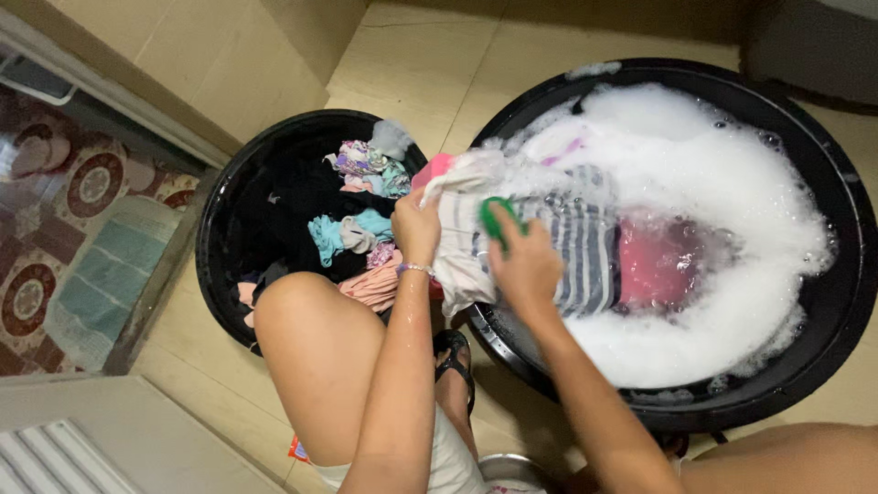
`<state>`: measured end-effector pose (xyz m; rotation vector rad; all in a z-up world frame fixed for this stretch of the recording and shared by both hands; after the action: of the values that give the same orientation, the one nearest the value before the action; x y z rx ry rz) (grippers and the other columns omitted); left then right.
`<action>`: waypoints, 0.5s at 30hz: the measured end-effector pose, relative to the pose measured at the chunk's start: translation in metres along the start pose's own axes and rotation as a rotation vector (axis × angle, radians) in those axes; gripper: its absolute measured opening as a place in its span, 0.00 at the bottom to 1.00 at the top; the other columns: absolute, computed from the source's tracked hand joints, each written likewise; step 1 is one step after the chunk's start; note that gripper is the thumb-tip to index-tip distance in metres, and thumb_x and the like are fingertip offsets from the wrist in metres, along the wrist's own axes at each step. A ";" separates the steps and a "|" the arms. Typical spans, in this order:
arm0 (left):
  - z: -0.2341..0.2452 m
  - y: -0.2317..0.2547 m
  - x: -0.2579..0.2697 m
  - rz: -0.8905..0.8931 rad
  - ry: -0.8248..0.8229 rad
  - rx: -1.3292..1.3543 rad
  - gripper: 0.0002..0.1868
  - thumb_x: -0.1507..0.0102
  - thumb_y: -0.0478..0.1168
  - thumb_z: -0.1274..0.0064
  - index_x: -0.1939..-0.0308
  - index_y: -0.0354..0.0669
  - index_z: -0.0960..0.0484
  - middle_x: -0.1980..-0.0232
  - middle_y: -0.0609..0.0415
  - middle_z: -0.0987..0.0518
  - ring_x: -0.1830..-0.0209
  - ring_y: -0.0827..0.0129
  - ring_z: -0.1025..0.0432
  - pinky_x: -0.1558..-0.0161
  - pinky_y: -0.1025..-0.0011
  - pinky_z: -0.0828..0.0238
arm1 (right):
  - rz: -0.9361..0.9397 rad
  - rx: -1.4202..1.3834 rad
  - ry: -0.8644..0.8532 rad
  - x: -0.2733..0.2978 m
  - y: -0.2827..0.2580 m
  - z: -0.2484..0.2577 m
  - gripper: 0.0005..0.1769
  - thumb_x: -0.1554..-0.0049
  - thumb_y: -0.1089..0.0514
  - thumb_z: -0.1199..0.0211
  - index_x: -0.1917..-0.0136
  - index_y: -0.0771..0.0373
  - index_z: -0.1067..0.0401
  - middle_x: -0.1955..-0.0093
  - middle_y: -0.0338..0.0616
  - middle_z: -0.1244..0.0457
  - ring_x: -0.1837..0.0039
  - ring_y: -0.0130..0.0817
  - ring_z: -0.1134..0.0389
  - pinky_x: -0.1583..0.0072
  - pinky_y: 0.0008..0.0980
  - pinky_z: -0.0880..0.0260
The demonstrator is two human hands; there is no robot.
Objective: The person scrubs a striped garment on a pink washboard using a green brush, then rinses it in a black basin filled with soapy water. They repeat the scrubbing and rinsing process on different sections of the garment.
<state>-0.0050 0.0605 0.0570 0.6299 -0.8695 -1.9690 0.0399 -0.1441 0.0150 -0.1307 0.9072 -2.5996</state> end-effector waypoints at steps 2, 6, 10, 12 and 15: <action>-0.002 0.002 -0.001 0.015 -0.001 -0.009 0.16 0.40 0.50 0.40 0.54 0.48 0.12 0.61 0.37 0.17 0.57 0.40 0.22 0.58 0.53 0.27 | 0.027 0.029 0.148 -0.006 0.025 0.017 0.30 0.45 0.52 0.38 0.30 0.35 0.30 0.47 0.52 0.34 0.52 0.43 0.33 0.57 0.44 0.30; -0.001 0.005 -0.001 0.031 -0.025 -0.001 0.16 0.39 0.52 0.41 0.55 0.47 0.12 0.62 0.38 0.17 0.57 0.42 0.22 0.58 0.53 0.27 | -0.261 0.204 0.208 -0.024 0.062 0.074 0.31 0.45 0.52 0.35 0.28 0.40 0.32 0.50 0.55 0.36 0.57 0.46 0.34 0.61 0.45 0.31; 0.002 0.005 0.001 -0.011 -0.011 -0.036 0.17 0.40 0.52 0.40 0.54 0.48 0.12 0.62 0.37 0.17 0.58 0.41 0.22 0.59 0.53 0.27 | -0.005 0.080 0.221 -0.014 0.003 0.043 0.30 0.46 0.57 0.36 0.30 0.43 0.30 0.49 0.51 0.35 0.53 0.44 0.32 0.56 0.44 0.30; 0.001 0.005 0.002 0.028 -0.040 -0.036 0.17 0.39 0.53 0.41 0.54 0.48 0.12 0.63 0.37 0.17 0.58 0.41 0.22 0.59 0.54 0.27 | 0.096 0.129 -0.001 -0.006 -0.020 0.020 0.29 0.47 0.52 0.33 0.32 0.34 0.30 0.52 0.51 0.34 0.57 0.45 0.32 0.61 0.45 0.30; 0.005 0.006 0.002 -0.003 -0.034 -0.018 0.17 0.38 0.54 0.41 0.54 0.47 0.12 0.62 0.36 0.17 0.57 0.41 0.22 0.59 0.54 0.27 | 0.073 0.031 0.064 -0.001 -0.014 0.019 0.26 0.45 0.53 0.34 0.35 0.30 0.28 0.46 0.51 0.33 0.56 0.44 0.31 0.62 0.42 0.30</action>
<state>-0.0058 0.0581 0.0646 0.5894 -0.8715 -1.9927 0.0404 -0.1450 0.0386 -0.0056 0.8768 -2.5620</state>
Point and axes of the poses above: each hand's wrist, its own x-axis away from the middle knuckle, its own z-axis out of the back of the hand, y = z × x, the point moved 1 cm from there along -x, towards the middle knuckle
